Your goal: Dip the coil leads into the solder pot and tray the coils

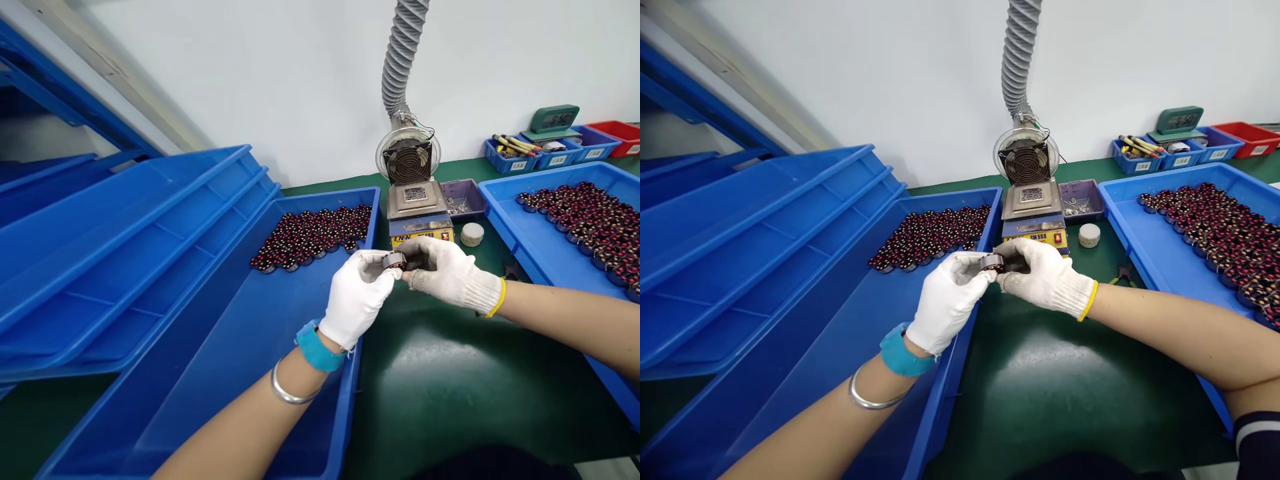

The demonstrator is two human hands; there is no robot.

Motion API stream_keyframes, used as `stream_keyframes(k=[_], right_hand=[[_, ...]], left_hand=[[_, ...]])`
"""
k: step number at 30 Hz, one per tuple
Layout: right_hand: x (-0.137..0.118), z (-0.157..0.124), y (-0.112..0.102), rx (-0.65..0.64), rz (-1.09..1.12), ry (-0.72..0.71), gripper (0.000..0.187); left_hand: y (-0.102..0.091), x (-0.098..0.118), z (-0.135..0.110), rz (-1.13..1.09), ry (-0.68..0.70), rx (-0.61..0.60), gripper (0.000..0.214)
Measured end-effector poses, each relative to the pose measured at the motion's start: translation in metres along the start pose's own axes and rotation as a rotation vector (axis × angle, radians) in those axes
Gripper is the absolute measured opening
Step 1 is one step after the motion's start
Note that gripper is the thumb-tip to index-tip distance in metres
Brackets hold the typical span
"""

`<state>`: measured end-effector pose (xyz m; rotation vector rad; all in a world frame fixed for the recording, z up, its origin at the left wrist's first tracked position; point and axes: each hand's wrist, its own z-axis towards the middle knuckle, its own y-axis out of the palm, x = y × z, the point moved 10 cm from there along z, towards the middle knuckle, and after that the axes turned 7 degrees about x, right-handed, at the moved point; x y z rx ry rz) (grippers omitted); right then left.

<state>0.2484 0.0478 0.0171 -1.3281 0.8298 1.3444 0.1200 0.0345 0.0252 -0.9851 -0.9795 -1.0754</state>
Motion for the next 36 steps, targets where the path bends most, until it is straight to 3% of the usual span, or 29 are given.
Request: stream_keyframes(k=[4,8,11,14,18,23,25,28,30,33,36], right_hand=[[-0.019,-0.007,-0.011,0.122,-0.309,-0.229,0.036],[-0.039,-0.017,-0.019,0.234,-0.423,-0.405,0.02],[-0.033,-0.012,-0.025,0.251,-0.419,-0.338,0.031],[-0.011,0.0,-0.02,0.115,-0.376,-0.166,0.047],[0.013,0.008,-0.007,-0.07,-0.241,-0.003,0.03],[0.026,0.009,-0.009,0.006,-0.074,0.147,0.035],[0.027,0.006,-0.007,0.014,-0.056,0.169,0.033],[0.022,0.005,-0.007,0.034,-0.062,0.116,0.029],[0.017,0.004,-0.009,0.059,-0.105,0.065,0.03],[0.009,0.002,-0.015,0.121,-0.189,0.002,0.031],[0.004,0.0,-0.017,0.146,-0.175,-0.001,0.03]], left_hand=[[-0.001,-0.008,0.005,0.003,0.001,-0.024,0.024],[-0.002,-0.016,0.007,0.05,-0.041,-0.027,0.026],[-0.001,-0.016,0.006,0.06,-0.065,-0.044,0.028],[0.007,-0.016,0.004,0.086,-0.105,-0.132,0.029],[0.013,-0.013,-0.001,0.108,-0.125,-0.208,0.032],[0.022,0.012,-0.01,0.308,0.176,-0.178,0.076],[0.026,0.017,-0.015,0.375,0.278,-0.157,0.069],[0.026,0.013,-0.014,0.419,0.326,-0.101,0.05],[0.024,0.007,-0.011,0.469,0.294,-0.101,0.05],[0.016,-0.002,-0.005,0.486,0.127,-0.148,0.038],[0.01,-0.006,-0.004,0.392,-0.081,-0.315,0.015]])
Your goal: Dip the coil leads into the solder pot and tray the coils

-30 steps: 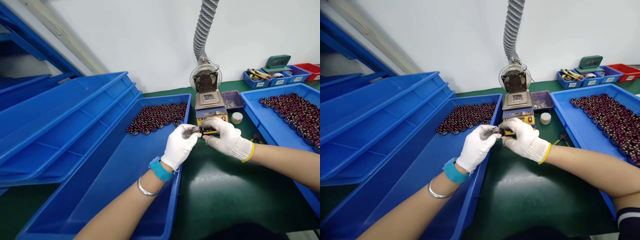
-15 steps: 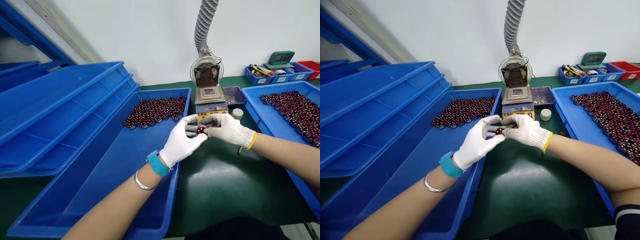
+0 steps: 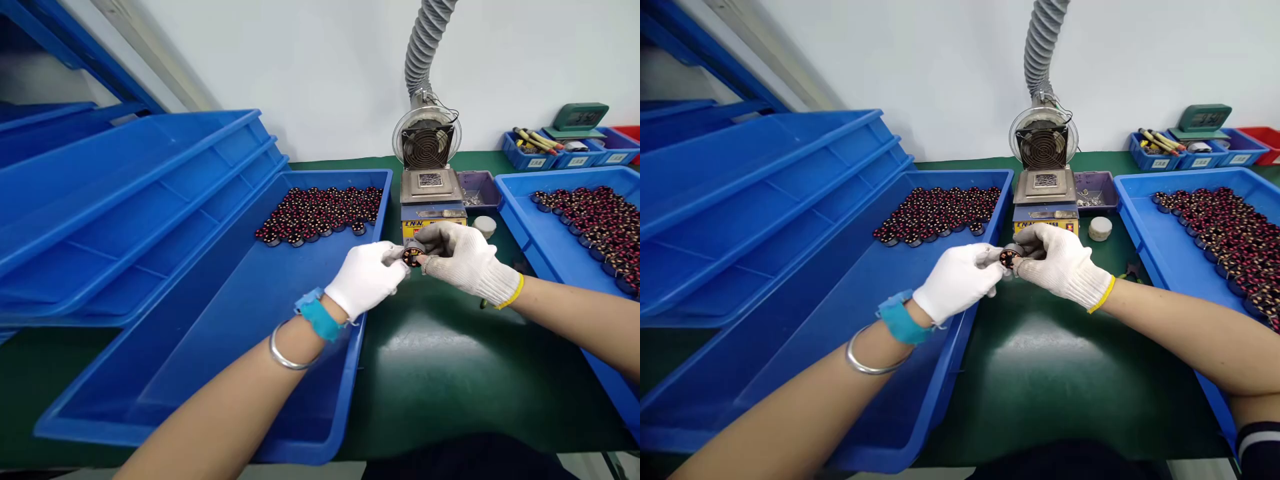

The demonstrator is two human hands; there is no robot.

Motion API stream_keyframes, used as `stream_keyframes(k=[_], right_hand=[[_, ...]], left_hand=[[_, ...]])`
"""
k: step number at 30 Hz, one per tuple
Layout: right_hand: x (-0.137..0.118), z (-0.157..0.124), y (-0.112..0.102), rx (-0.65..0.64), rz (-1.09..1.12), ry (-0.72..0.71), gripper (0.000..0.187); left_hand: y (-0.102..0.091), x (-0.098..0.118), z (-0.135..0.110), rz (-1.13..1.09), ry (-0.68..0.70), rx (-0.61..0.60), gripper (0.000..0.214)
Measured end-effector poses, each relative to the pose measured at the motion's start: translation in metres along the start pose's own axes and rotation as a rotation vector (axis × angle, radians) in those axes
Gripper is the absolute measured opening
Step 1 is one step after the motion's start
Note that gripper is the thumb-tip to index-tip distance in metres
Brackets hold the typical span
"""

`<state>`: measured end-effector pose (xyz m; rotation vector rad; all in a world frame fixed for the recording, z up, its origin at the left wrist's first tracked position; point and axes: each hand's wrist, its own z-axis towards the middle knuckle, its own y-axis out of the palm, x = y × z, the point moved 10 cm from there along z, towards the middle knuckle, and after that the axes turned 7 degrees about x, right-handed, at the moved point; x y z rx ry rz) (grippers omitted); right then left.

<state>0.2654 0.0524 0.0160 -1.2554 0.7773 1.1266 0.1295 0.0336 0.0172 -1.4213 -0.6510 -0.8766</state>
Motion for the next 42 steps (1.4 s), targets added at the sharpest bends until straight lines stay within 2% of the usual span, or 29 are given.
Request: stream_keyframes(k=[3,4,5,7,8,9,13,15,18,19,20,24,30,33,36,37,39,42], right_hand=[[-0.002,0.001,-0.002,0.003,0.06,0.036,0.027],[-0.002,0.001,-0.003,0.007,0.072,0.055,0.026],[-0.001,0.002,-0.004,0.011,0.08,0.075,0.026],[-0.001,0.003,-0.006,0.02,0.101,0.107,0.026],[-0.002,0.003,-0.007,0.022,0.113,0.115,0.027],[-0.003,0.003,-0.007,0.024,0.122,0.118,0.027],[-0.005,0.002,-0.005,0.001,0.146,0.099,0.029],[-0.004,0.004,-0.005,0.002,0.156,0.092,0.029],[-0.002,0.007,-0.009,0.036,0.161,0.087,0.026],[-0.002,0.008,-0.01,0.045,0.162,0.084,0.026],[-0.002,0.009,-0.011,0.052,0.164,0.084,0.026],[-0.003,0.007,-0.009,0.047,0.224,0.068,0.026],[-0.003,0.008,-0.006,0.044,0.261,0.013,0.028],[-0.001,0.013,-0.011,0.087,0.277,0.001,0.026],[-0.001,0.013,-0.011,0.093,0.289,0.01,0.026],[-0.002,0.012,-0.009,0.089,0.294,0.013,0.026],[-0.005,0.008,-0.007,0.079,0.296,0.011,0.026],[-0.011,0.004,-0.004,0.055,0.271,-0.017,0.026]], left_hand=[[0.008,0.002,-0.009,-0.2,-0.109,-0.345,0.004],[0.005,0.005,-0.009,-0.278,-0.113,-0.363,0.004],[-0.004,0.007,-0.005,-0.343,-0.098,-0.303,0.007],[-0.026,0.006,0.004,-0.405,-0.047,-0.05,0.023],[-0.031,0.005,0.006,-0.4,-0.026,0.048,0.032],[-0.03,0.004,0.006,-0.371,-0.015,0.098,0.039],[-0.003,0.008,0.0,-0.205,-0.015,0.056,0.041],[0.005,0.01,-0.006,-0.197,-0.055,-0.024,0.036],[0.022,0.012,-0.021,-0.191,-0.143,-0.314,0.032],[0.024,0.013,-0.024,-0.175,-0.151,-0.373,0.034],[0.021,0.013,-0.023,-0.157,-0.145,-0.375,0.038],[0.001,0.01,-0.005,-0.152,-0.071,-0.092,0.043],[0.01,0.01,-0.01,-0.286,-0.067,0.039,0.033],[-0.008,0.021,-0.019,-0.383,0.071,0.18,0.025],[-0.029,0.017,-0.024,-0.407,0.142,0.396,0.038],[-0.03,0.014,-0.023,-0.4,0.139,0.424,0.044],[-0.023,0.011,-0.018,-0.35,0.116,0.397,0.049],[-0.011,0.009,-0.013,-0.213,0.049,0.335,0.04]])
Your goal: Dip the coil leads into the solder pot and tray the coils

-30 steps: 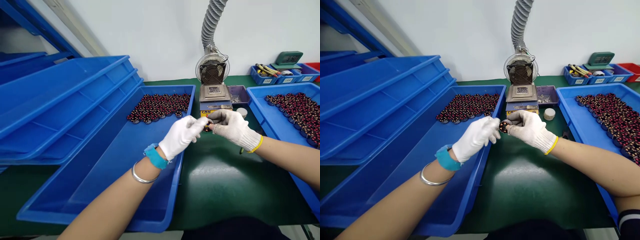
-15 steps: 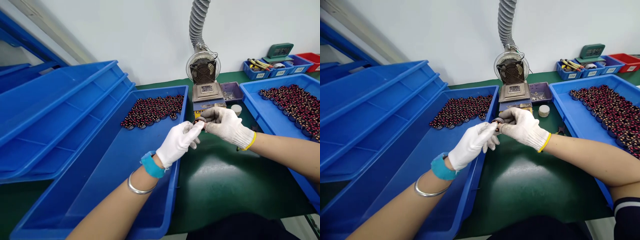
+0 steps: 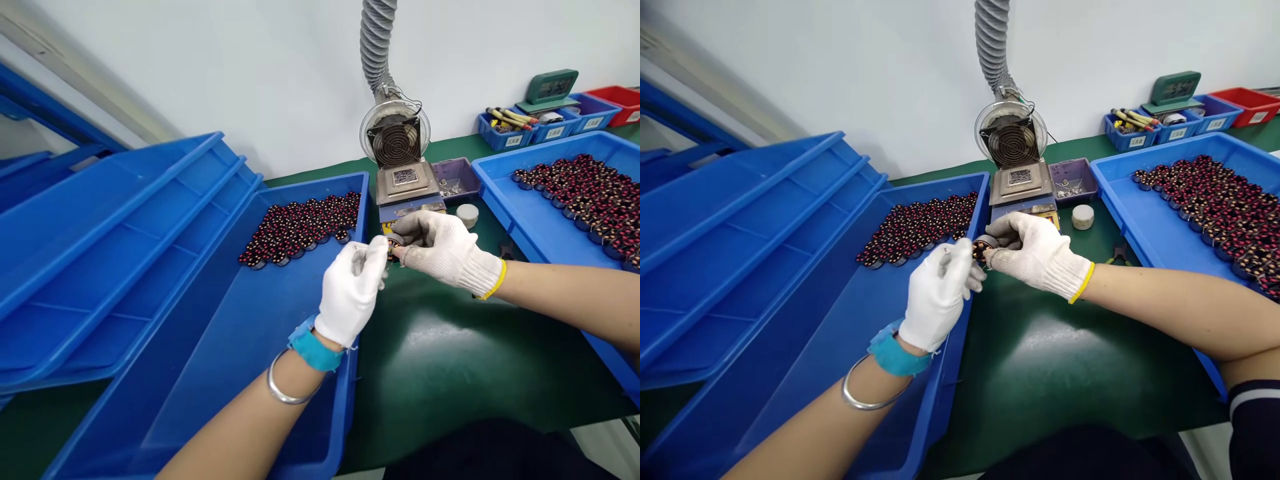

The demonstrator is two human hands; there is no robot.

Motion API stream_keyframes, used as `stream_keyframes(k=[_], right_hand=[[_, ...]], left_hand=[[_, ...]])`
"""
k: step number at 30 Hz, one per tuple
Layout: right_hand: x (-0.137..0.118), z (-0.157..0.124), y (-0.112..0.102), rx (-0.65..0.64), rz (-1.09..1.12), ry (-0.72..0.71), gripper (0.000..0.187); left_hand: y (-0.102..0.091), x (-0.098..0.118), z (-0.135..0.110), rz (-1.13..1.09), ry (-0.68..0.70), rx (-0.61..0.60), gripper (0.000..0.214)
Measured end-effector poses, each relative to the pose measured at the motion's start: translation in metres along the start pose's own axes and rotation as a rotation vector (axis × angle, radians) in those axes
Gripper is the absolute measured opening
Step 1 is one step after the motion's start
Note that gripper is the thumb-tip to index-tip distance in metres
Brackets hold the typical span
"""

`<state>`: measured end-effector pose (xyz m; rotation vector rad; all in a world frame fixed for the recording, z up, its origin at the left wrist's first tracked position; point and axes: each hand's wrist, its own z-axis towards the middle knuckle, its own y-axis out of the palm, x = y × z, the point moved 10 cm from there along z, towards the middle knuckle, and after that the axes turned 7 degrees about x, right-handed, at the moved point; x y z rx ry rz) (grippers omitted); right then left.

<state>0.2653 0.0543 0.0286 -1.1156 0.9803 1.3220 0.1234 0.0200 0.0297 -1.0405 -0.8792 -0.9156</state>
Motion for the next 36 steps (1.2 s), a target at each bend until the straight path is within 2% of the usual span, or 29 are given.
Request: stream_keyframes(k=[2,5,8,10,14,17,20,24,26,28,32,36], right_hand=[[-0.001,0.001,-0.001,0.001,-0.003,-0.001,0.027],[0.002,0.007,-0.006,0.034,0.025,0.048,0.024],[0.005,0.007,-0.007,0.053,0.052,0.082,0.023],[0.005,0.004,-0.005,0.04,0.06,0.083,0.025],[0.0,-0.003,0.003,-0.018,-0.003,0.026,0.029],[0.0,-0.001,0.0,-0.003,-0.035,0.019,0.028],[0.002,0.003,-0.006,0.025,-0.01,0.042,0.026],[0.006,0.005,-0.007,0.034,0.023,0.064,0.027],[0.007,0.004,-0.006,0.037,0.016,0.066,0.026],[0.006,0.002,-0.003,0.03,0.006,0.051,0.026],[0.005,0.0,-0.001,0.015,-0.074,0.005,0.026],[-0.002,0.012,-0.016,0.052,-0.251,-0.116,0.026]], left_hand=[[-0.002,0.003,-0.002,0.033,-0.021,0.025,0.034],[-0.019,0.013,-0.003,-0.039,0.015,0.149,0.024],[-0.033,0.015,-0.001,-0.104,0.041,0.245,0.028],[-0.026,0.01,0.004,-0.091,0.023,0.184,0.034],[-0.001,0.002,0.005,0.031,-0.05,-0.028,0.035],[-0.005,0.009,0.001,0.024,-0.05,-0.016,0.031],[-0.018,0.02,-0.001,-0.092,-0.004,0.015,0.023],[-0.035,0.018,0.005,-0.159,0.028,0.152,0.038],[-0.035,0.011,0.009,-0.13,0.007,0.184,0.046],[-0.026,0.004,0.012,-0.08,-0.023,0.135,0.046],[-0.008,0.002,0.009,0.065,-0.037,-0.008,0.032],[0.002,0.008,-0.002,0.071,0.008,-0.098,0.028]])
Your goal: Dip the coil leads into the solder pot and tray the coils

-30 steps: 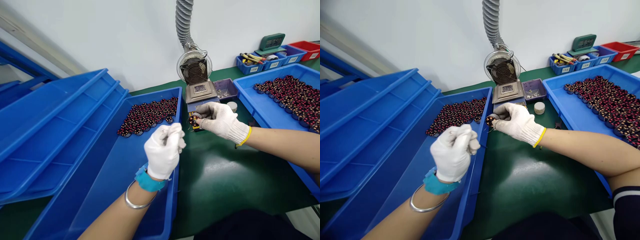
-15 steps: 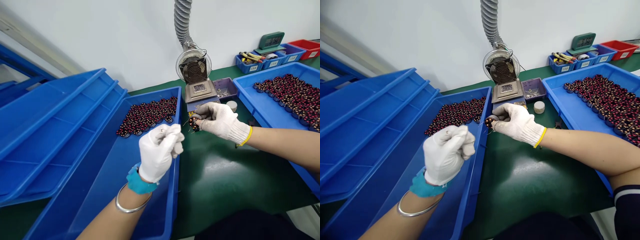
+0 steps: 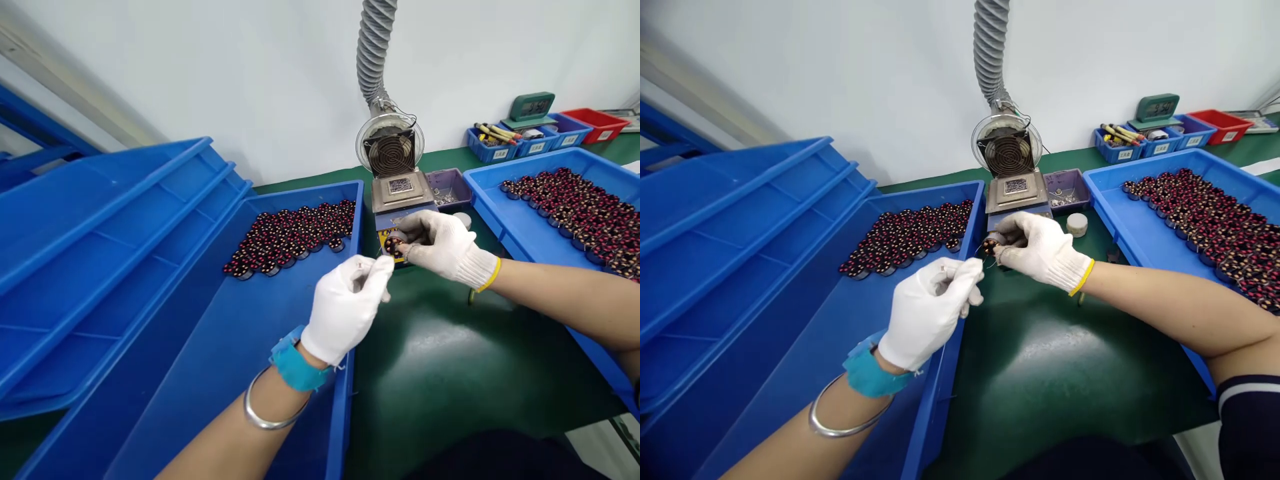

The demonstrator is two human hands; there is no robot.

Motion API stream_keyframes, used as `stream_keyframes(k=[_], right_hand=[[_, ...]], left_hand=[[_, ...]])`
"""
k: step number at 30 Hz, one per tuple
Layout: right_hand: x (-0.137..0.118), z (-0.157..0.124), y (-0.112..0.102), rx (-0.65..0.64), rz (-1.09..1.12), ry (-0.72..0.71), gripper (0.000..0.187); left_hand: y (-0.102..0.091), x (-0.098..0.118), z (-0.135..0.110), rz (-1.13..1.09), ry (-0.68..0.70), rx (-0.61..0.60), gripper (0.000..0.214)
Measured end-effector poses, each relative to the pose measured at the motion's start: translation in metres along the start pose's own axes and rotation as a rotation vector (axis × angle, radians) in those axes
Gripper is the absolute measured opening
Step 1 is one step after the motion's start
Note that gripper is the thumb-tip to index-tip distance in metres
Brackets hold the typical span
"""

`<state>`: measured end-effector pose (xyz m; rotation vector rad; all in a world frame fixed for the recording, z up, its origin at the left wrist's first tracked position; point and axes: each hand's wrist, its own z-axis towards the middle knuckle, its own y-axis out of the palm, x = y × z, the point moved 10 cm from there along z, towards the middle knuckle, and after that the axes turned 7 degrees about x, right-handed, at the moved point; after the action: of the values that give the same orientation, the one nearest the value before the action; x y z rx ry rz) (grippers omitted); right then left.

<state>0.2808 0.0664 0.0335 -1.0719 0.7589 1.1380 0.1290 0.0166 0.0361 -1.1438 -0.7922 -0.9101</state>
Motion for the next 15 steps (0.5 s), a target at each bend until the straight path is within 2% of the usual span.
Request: stream_keyframes(k=[3,6,8,10,15], right_hand=[[-0.014,0.028,-0.027,0.113,-0.313,-0.178,0.031],[-0.03,0.07,-0.043,0.171,-0.723,-0.307,0.035],[-0.031,0.099,-0.042,0.135,-0.935,-0.307,0.036],[-0.03,0.123,-0.035,0.077,-1.085,-0.3,0.036],[-0.022,0.145,-0.012,-0.05,-1.278,-0.294,0.036]], left_hand=[[0.018,0.002,-0.007,0.049,0.094,-0.14,0.028],[0.044,0.002,-0.014,0.272,0.271,-0.325,0.031],[0.057,-0.004,-0.019,0.419,0.335,-0.422,0.033],[0.066,-0.012,-0.021,0.531,0.338,-0.504,0.035],[0.069,-0.022,-0.022,0.651,0.3,-0.578,0.042]])
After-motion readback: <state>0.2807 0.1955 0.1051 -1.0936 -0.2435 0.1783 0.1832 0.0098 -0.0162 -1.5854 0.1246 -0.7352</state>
